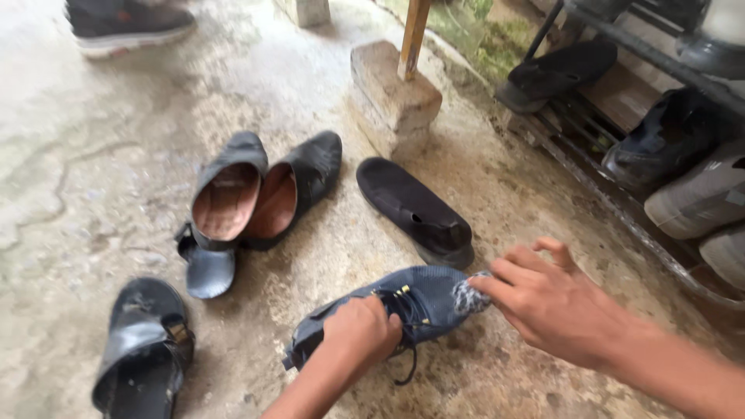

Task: The person scrubs a blue sneaker with a cloth, then places it on a shoe rack. They proceed to scrub a black slip-on shoe with the same cloth. The task involves cleaning footwear using a cloth.

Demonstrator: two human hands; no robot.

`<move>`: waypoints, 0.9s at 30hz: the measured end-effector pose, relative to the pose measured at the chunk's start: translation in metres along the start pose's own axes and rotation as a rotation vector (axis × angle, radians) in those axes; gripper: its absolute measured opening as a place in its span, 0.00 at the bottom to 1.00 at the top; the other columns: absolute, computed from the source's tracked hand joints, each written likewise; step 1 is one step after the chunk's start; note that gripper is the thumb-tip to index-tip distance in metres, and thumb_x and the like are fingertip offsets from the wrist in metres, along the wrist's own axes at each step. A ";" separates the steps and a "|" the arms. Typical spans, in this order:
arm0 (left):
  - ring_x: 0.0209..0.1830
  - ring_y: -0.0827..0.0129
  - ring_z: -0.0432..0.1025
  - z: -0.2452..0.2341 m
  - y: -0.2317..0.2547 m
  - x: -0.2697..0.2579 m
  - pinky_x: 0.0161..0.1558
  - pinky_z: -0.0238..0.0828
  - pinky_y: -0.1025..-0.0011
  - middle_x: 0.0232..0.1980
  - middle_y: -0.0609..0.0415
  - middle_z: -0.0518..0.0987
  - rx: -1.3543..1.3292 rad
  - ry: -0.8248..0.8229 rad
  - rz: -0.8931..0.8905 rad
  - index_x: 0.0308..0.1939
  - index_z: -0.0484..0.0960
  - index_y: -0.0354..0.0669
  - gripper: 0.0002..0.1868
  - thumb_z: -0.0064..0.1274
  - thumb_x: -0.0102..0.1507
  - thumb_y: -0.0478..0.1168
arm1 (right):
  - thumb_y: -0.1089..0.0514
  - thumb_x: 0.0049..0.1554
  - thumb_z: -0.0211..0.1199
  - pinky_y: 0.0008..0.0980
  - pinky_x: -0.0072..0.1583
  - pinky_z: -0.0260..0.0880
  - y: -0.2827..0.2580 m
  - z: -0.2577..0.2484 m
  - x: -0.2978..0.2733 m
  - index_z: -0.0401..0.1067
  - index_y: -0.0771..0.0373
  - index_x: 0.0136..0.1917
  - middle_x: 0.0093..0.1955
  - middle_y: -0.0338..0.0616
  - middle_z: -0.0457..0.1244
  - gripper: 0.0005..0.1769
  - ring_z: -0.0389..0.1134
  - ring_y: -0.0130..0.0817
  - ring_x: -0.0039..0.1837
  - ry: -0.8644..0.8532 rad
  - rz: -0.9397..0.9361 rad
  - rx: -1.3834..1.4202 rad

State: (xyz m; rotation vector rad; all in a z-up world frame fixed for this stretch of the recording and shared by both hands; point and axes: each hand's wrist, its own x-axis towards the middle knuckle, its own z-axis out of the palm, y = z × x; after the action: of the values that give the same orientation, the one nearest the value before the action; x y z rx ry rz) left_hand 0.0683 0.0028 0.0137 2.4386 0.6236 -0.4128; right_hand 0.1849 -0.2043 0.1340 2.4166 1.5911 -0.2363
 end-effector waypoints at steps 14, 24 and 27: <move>0.67 0.41 0.69 0.026 -0.007 0.026 0.60 0.65 0.45 0.66 0.31 0.73 -0.709 -0.084 -0.392 0.60 0.75 0.29 0.30 0.53 0.58 0.45 | 0.50 0.56 0.59 0.56 0.74 0.41 -0.007 0.066 0.028 0.72 0.37 0.69 0.62 0.35 0.67 0.26 0.58 0.35 0.70 0.275 0.514 0.424; 0.63 0.54 0.60 0.024 0.004 0.026 0.62 0.56 0.49 0.68 0.39 0.64 -1.035 -0.109 -0.678 0.71 0.58 0.37 0.43 0.62 0.61 0.53 | 0.49 0.54 0.65 0.53 0.72 0.41 0.001 0.091 0.058 0.74 0.42 0.63 0.59 0.34 0.67 0.23 0.58 0.37 0.69 0.442 0.654 0.564; 0.53 0.50 0.73 0.032 0.013 0.027 0.48 0.69 0.54 0.57 0.34 0.79 -1.391 -0.008 -0.493 0.58 0.75 0.23 0.37 0.57 0.55 0.51 | 0.50 0.53 0.65 0.53 0.71 0.41 0.007 0.089 0.070 0.74 0.41 0.63 0.59 0.35 0.67 0.23 0.58 0.38 0.68 0.438 0.666 0.580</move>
State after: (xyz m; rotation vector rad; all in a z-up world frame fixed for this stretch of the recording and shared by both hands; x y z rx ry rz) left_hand 0.0929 -0.0173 -0.0165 0.9552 1.0348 -0.0760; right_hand 0.2189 -0.1706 0.0307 3.4820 0.7958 -0.0401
